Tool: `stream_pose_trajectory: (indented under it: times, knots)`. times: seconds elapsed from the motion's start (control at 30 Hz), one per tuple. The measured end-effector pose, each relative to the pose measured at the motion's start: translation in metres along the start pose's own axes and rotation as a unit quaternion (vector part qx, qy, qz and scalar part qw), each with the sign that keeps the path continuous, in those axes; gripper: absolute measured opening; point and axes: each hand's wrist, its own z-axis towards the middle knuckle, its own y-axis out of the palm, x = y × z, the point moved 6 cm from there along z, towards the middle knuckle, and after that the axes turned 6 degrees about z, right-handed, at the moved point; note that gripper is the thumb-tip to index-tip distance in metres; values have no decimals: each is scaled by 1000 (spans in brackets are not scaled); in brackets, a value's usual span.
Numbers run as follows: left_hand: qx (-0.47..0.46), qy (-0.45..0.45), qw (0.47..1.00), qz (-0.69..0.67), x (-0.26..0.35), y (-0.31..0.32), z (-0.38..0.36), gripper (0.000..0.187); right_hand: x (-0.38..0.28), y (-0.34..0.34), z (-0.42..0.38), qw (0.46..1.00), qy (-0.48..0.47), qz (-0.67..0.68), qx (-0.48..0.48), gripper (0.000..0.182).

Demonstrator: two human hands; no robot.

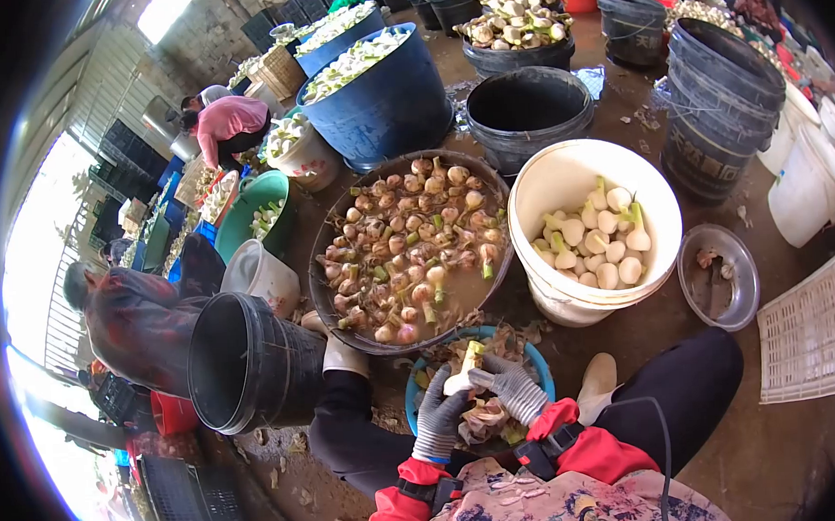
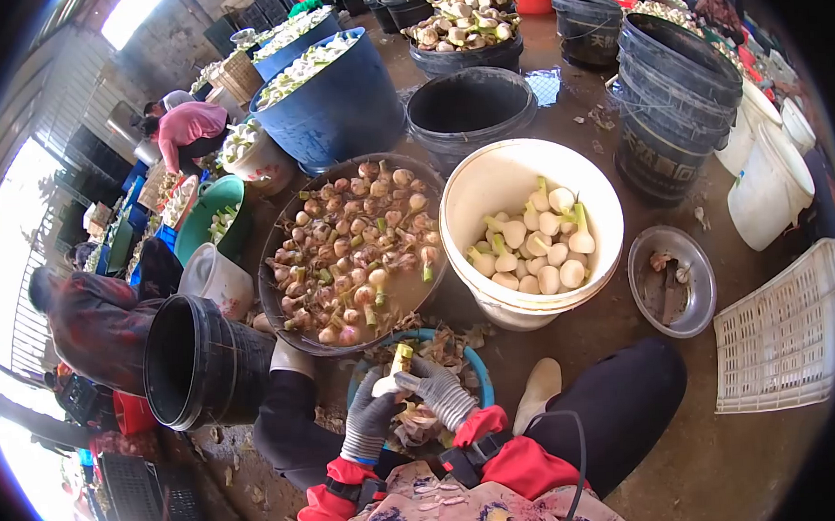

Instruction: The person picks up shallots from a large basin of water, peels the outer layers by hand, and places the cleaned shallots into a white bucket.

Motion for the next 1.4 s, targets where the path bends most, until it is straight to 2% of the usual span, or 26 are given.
stream_pose_trajectory:
  times: [0.03,0.07,0.1,0.13,0.17,0.27,0.3,0.33,0.37,0.4,0.43,0.47,0.5,0.6,0.63,0.7,0.77,0.9,0.97,1.03,1.07,1.2,1.27,1.3,1.37,1.4]
  knots:
    - [5,59,990,129,5,7,-1,66,1,1,0,1000,1,1,1,31]
    - [20,196,891,410,23,17,-6,72,5,-1,0,999,25,2,22,32]
    - [34,312,695,647,35,34,-14,77,8,-3,0,998,47,3,43,32]
    - [17,324,691,646,39,43,-18,86,14,-4,-1,993,92,20,73,31]
    - [17,323,691,646,37,43,-16,86,13,-3,-1,993,92,20,73,31]
    - [78,232,871,426,8,15,12,85,-1,-6,0,996,13,-33,77,21]
    - [76,230,872,426,11,19,15,85,1,-9,0,996,16,-7,88,22]
    - [51,84,981,165,3,16,24,77,4,-12,1,995,20,19,98,23]
    - [24,-69,991,-113,-11,20,26,71,7,-13,1,993,24,45,106,24]
    - [-71,-203,948,-233,-27,7,26,59,9,-13,2,994,6,45,96,22]
    - [-193,-258,900,-294,-17,22,23,52,10,-12,4,994,8,45,95,22]
    - [-192,-258,900,-295,-18,24,23,52,13,-9,7,987,19,132,85,22]
    - [-104,-229,941,-225,-23,16,27,50,16,-7,9,973,29,218,76,22]
    - [161,-118,980,4,-22,-14,28,47,11,-15,15,984,-8,123,127,25]
    - [175,-117,976,-58,-30,-25,25,48,8,-21,14,981,-26,86,169,26]
    - [83,20,993,86,-29,-13,21,44,14,-24,16,985,-20,-6,169,31]
    - [92,95,980,152,-15,0,12,38,24,-8,24,978,-72,-180,74,39]
    - [203,48,973,-102,-2,-14,31,27,8,10,8,965,-109,-230,57,45]
    - [132,35,986,-100,0,-18,26,30,0,-4,11,971,-69,-220,67,42]
    - [100,5,994,-50,5,-16,11,29,-1,-24,12,979,-65,-66,180,38]
    - [70,-25,997,-2,3,-16,3,29,-7,-36,9,973,-68,-120,187,34]
    - [17,66,993,96,16,-14,-22,30,32,-73,26,972,-27,-67,223,30]
    - [43,4,989,-144,13,-17,-25,34,31,-70,24,966,-32,-101,236,30]
    - [38,-3,988,-148,2,-37,-20,29,28,-69,23,957,-40,-133,253,30]
    - [77,124,982,121,-9,-72,-13,25,7,-67,16,955,-80,-119,259,30]
    - [135,-37,956,-257,-20,-76,-12,25,-7,-64,9,955,-95,-56,277,30]
